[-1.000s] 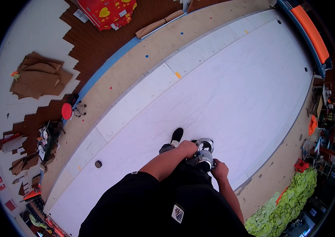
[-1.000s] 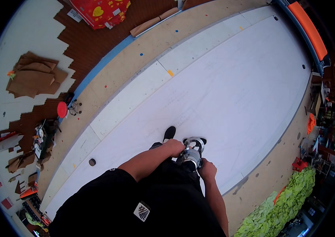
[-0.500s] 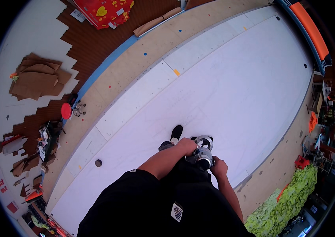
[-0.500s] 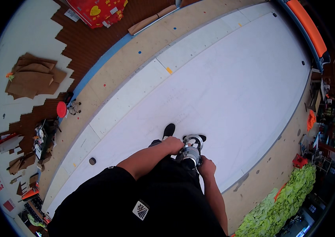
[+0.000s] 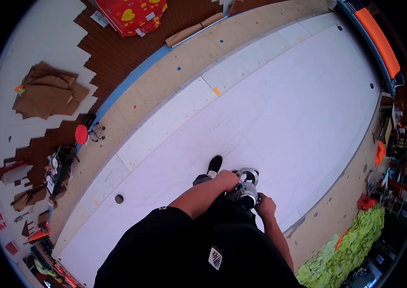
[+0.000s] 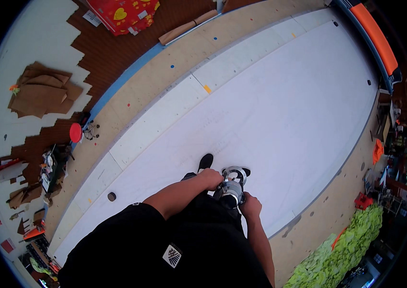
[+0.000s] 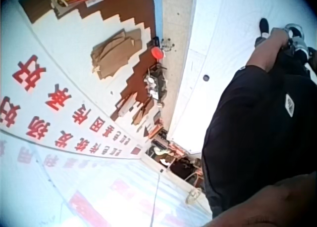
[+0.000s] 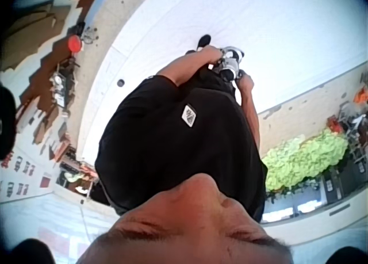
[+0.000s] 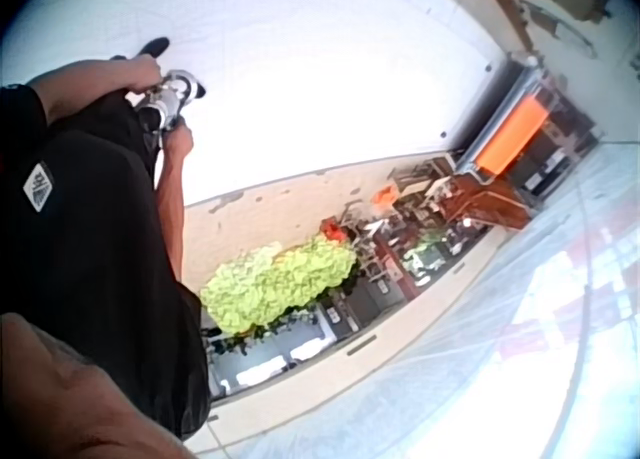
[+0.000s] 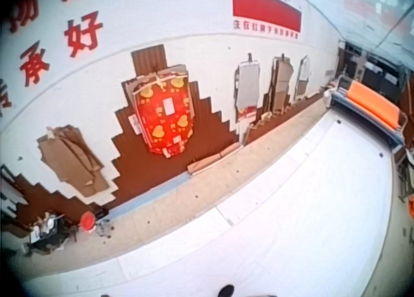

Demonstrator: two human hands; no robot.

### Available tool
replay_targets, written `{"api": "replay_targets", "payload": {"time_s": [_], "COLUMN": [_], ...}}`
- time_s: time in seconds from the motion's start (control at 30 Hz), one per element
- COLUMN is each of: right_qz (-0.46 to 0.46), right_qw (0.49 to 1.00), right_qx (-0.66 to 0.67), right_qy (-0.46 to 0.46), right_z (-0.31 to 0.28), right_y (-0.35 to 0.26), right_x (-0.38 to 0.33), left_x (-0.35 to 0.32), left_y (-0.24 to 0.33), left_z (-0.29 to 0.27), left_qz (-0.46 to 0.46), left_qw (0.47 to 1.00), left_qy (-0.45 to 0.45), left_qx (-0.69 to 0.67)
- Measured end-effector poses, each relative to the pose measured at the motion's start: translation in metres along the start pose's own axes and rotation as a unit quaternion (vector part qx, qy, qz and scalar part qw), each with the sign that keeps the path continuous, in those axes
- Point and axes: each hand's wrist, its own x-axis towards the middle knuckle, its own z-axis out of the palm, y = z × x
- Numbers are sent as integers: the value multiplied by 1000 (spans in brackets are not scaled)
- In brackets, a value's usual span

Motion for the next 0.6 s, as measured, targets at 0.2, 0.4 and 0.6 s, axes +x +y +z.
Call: {"api": "replay_targets", "payload": {"time_s": [0.2,0.4,0.6], "right_qz": [-4,-3,-2], "right_qw": [1000,1000,1000], "right_qx": [-4,-4,-5], "right_qy": [-1,-4,-7], "right_z": [4,5,4], "right_y": [-2,-8,-7], "right_x": [3,11,11], "left_x": [4,6,5], "left_y": [-6,-16,-15], "left_z": [4,7,8], "left_qz": [0,-2,-4], "left_qw": [1000,1000,1000], "left_qy": [-4,3,14], "left_qx": [4,4,-1]}}
